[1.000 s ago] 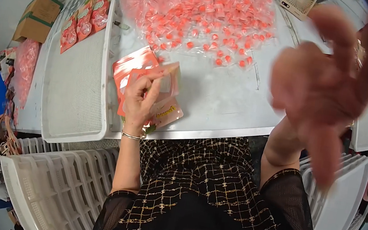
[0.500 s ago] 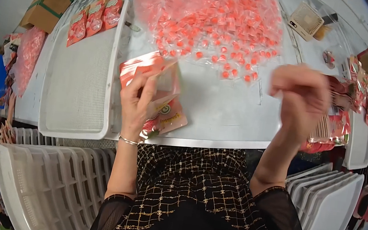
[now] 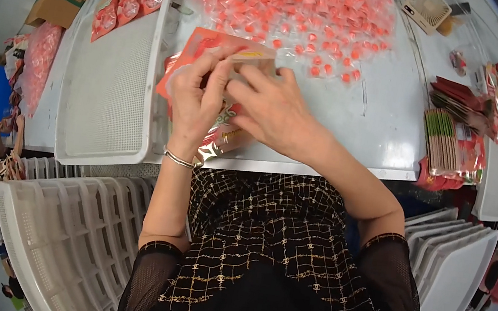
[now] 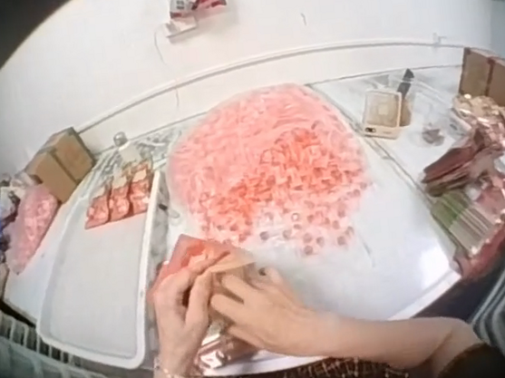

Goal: Manually filling plastic bags with pink candies and sealing the zip-locks.

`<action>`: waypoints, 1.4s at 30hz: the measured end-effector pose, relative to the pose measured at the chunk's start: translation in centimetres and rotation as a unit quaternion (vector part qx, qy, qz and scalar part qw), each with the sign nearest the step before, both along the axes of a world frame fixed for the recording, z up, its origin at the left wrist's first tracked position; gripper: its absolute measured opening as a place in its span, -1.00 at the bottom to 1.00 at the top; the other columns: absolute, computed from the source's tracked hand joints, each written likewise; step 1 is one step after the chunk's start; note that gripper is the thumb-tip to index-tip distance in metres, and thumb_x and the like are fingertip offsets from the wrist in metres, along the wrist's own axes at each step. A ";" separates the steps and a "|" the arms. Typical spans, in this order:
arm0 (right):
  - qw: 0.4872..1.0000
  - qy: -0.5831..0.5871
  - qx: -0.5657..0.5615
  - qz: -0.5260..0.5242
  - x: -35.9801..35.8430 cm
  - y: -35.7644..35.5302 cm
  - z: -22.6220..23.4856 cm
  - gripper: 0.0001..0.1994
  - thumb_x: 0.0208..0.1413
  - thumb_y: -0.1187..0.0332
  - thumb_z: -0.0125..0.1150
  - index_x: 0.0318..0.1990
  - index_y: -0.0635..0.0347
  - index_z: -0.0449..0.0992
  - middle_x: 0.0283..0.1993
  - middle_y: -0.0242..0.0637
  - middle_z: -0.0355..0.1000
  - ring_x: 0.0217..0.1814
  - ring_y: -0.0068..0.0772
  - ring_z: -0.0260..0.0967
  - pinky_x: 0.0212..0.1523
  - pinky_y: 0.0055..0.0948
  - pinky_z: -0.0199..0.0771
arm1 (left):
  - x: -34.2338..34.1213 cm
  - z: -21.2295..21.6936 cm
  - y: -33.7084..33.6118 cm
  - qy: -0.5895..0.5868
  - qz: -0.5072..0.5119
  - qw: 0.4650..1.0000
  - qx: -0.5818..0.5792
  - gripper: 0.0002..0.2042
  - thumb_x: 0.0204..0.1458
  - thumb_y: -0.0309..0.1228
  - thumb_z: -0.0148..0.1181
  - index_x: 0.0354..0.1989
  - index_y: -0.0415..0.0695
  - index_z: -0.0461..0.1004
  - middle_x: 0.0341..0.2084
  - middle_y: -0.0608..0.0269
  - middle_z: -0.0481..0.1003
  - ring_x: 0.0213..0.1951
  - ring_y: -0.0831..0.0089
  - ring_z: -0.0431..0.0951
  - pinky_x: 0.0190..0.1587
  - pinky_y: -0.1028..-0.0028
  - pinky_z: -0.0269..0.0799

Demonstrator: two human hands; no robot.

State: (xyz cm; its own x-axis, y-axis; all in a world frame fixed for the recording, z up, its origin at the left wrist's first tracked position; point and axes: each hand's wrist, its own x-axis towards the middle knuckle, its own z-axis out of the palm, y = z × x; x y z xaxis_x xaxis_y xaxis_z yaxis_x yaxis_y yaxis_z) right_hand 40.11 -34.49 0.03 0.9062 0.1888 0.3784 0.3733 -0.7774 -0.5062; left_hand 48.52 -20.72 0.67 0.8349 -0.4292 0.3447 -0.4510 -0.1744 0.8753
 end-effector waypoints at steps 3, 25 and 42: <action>0.988 -0.069 -0.137 0.001 0.1 0.6 -3.1 -0.72 -0.07 0.30 0.26 -0.17 0.12 0.44 -0.28 -0.38 0.31 -0.10 -0.32 0.36 0.14 0.29 -0.03 | 0.5 0.3 -0.2 -0.092 0.025 0.994 0.061 -0.78 0.11 -0.44 0.07 -0.13 -0.26 0.53 -0.71 0.38 0.37 -0.61 0.74 0.29 -0.57 0.61 0.21; 0.809 0.145 0.561 -0.102 -6.1 -3.1 -6.2 -0.87 0.15 0.49 0.06 -0.22 0.37 0.48 -0.21 -0.25 0.49 -0.11 -0.53 0.39 -0.02 -0.50 0.36 | -0.8 -1.7 -1.2 0.026 0.053 0.998 -0.026 -0.72 0.13 -0.41 0.07 -0.61 -0.24 0.30 -0.69 0.48 0.23 -0.58 0.73 0.15 -0.56 0.62 0.07; 0.945 -0.256 0.177 -0.099 -3.4 -3.1 -0.3 -0.79 -0.04 0.63 0.08 -0.19 0.39 0.43 -0.17 -0.10 0.43 -0.15 -0.17 0.40 -0.04 -0.34 0.34 | -1.0 -1.0 -3.4 -0.063 0.057 0.996 -0.011 -0.81 0.08 -0.54 0.02 -0.17 -0.29 0.48 -0.48 0.13 0.53 -0.45 0.46 0.49 -0.39 0.50 0.36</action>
